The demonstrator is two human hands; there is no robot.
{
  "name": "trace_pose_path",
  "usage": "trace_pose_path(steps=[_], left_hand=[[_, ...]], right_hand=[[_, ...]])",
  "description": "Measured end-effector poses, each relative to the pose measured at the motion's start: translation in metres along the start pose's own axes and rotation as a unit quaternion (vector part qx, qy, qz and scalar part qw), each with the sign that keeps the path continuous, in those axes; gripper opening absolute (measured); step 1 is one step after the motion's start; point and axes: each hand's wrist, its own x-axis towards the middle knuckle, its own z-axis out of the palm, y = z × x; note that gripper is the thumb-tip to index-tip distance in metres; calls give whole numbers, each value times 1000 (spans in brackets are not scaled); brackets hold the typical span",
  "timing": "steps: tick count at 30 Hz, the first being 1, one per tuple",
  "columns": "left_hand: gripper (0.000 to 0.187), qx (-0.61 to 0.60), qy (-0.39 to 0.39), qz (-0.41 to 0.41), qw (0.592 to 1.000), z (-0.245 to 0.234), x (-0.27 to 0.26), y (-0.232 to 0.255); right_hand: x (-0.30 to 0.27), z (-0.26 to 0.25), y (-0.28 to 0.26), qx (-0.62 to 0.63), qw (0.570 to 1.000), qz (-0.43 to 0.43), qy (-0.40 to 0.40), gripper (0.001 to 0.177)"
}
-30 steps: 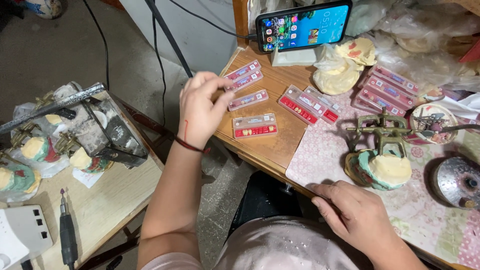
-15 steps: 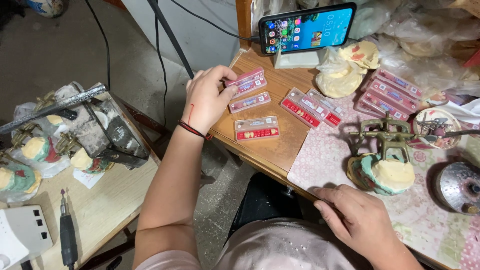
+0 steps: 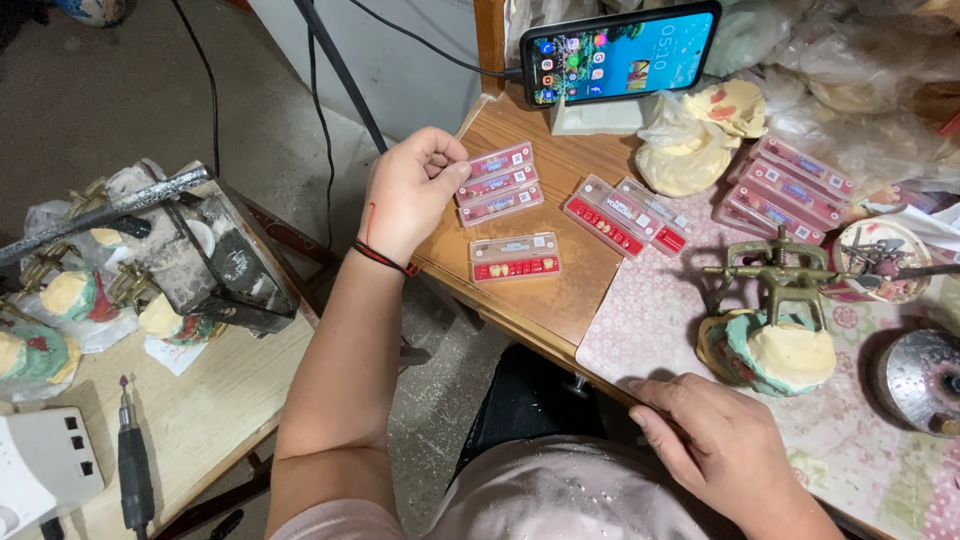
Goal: Organizing small boxes of artificial teeth and applying material to a dental model at a laboratory bench
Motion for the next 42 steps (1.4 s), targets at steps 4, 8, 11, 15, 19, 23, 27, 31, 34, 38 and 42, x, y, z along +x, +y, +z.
trace_pose_path(steps=[4, 8, 11, 15, 19, 23, 27, 31, 34, 38, 42], left_hand=[[5, 133, 13, 32, 991, -6, 1, 3], [9, 152, 16, 48, 987, -6, 4, 0], [14, 141, 16, 62, 988, -10, 1, 1], [12, 125, 2, 116, 985, -22, -12, 11], [9, 89, -38, 113, 989, -28, -28, 18], [15, 112, -32, 140, 983, -27, -33, 10], [19, 117, -23, 150, 981, -25, -34, 22], [24, 140, -15, 201, 969, -6, -25, 38], [25, 187, -45, 310, 931, 20, -13, 57], [68, 253, -183, 327, 892, 58, 1, 72], [80, 269, -186, 379, 865, 71, 7, 79]], right_hand=[[1, -1, -1, -4, 1000, 4, 2, 21], [3, -2, -4, 2, 1000, 6, 9, 22], [2, -1, -3, 2, 1000, 9, 5, 24], [3, -2, -4, 4, 1000, 8, 10, 24], [2, -1, -2, 0, 1000, 9, 2, 24], [2, 0, -2, -1, 1000, 8, 2, 24], [4, -1, -3, 3, 1000, 6, 7, 22], [6, -3, -4, 10, 1000, 7, 10, 22], [5, -3, -3, 14, 1000, 8, 5, 21], [7, -6, -3, 19, 1000, -3, 8, 21], [8, -10, -4, 27, 1000, -6, 13, 21]])
